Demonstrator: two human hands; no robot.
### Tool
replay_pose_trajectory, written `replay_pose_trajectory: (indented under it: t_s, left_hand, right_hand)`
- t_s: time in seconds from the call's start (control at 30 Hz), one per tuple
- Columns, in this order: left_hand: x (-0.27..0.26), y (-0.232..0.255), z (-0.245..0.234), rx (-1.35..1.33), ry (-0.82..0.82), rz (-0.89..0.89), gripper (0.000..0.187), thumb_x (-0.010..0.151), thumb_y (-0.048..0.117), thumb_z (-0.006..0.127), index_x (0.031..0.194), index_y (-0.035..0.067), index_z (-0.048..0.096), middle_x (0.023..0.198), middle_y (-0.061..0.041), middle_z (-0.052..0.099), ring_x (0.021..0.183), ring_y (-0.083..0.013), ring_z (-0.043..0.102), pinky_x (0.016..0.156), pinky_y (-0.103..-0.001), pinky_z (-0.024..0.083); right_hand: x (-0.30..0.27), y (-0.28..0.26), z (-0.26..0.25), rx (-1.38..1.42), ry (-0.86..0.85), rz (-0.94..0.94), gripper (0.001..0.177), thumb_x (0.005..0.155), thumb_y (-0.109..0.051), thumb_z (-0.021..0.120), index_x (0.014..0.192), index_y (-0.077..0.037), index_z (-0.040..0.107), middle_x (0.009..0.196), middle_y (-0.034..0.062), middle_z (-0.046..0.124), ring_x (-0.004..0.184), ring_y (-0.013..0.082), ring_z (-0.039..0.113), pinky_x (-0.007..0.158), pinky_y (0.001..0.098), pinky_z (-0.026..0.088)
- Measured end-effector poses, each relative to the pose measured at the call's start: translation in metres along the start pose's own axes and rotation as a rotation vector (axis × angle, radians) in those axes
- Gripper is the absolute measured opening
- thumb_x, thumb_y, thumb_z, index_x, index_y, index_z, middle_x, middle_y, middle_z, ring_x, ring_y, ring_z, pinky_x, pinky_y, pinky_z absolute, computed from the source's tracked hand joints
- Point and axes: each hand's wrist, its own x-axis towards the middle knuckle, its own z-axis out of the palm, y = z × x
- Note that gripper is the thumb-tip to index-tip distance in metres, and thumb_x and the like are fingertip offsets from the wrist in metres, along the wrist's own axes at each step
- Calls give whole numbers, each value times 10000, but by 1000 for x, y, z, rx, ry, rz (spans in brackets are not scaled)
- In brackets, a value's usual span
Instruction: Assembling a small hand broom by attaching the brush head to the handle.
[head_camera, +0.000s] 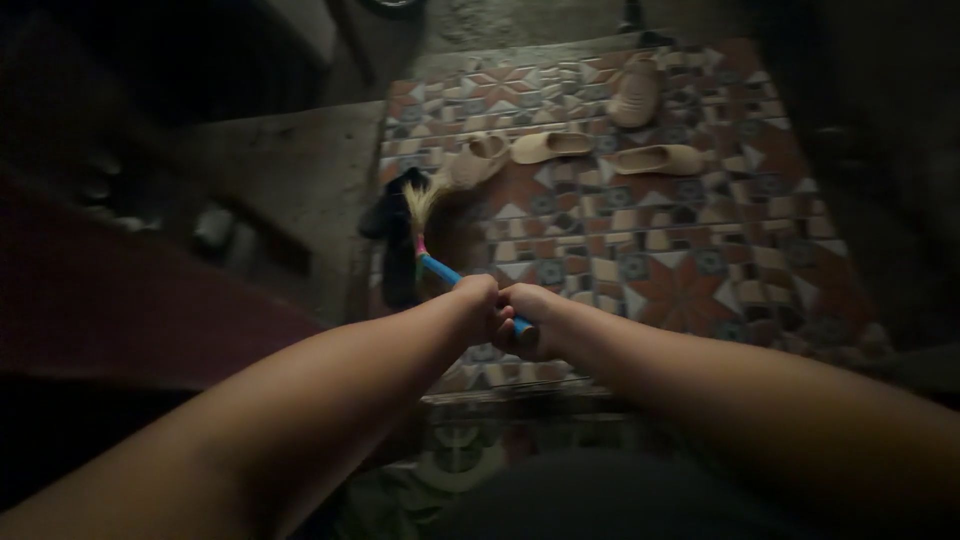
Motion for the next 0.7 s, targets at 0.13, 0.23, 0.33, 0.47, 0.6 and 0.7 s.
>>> replay_pose_trajectory:
  t_s: [0.13, 0.23, 0.33, 0.47, 0.6, 0.7]
  left_hand:
    - [-37, 2, -35, -195, 170, -42, 369, 1051, 372, 474, 1127, 24, 573, 818, -150, 639, 607, -239, 659, 515, -331, 553]
    - [-54, -1, -42, -88, 157, 119, 380, 1055, 324, 515, 1176, -32, 566, 837, -154, 706, 617, -221, 701, 519, -307, 570]
    - [-59, -3, -41, -53, 193, 173, 386, 1044, 315, 537, 1156, -49, 604, 813, -151, 721, 574, -209, 694, 473, -305, 560]
    - [-64, -2, -41, -53, 155, 165, 417, 1052, 329, 522, 1129, -68, 625, 747, -135, 716, 497, -183, 655, 423, -288, 539]
    - [-87, -12, -23, -27, 159, 299, 378, 1024, 278, 564, 1112, -76, 666, 756, -152, 710, 480, -192, 655, 392, -317, 531]
    - [-135, -21, -3, -56, 212, 390, 330, 997, 247, 590, 1230, 31, 502, 942, -179, 697, 528, -246, 680, 411, -350, 566]
  right_hand:
    - [-20, 18, 56, -80, 120, -73, 279, 1059, -307, 428, 950, -53, 467, 586, 3, 499, 422, 76, 459, 369, 157, 389]
    - [-16, 19, 60, -52, 142, -99, 311, 1084, -318, 465, 1008, -17, 473, 573, -28, 488, 421, 47, 459, 370, 126, 399]
    - [-11, 19, 55, -6, 66, -100, 338, 1078, -354, 427, 1009, -27, 473, 551, -46, 469, 402, 43, 456, 349, 139, 396]
    - [-5, 18, 48, -8, 40, -136, 345, 1086, -337, 412, 1048, -8, 509, 548, -54, 479, 392, 30, 452, 345, 131, 396]
    - [-12, 17, 32, 33, -54, -162, 293, 1080, -341, 451, 972, -69, 467, 529, -74, 446, 382, 32, 433, 344, 153, 387]
    - [-59, 19, 37, -100, 88, -270, 340, 1090, -326, 466, 1131, -1, 559, 552, -62, 478, 400, 18, 456, 373, 116, 414]
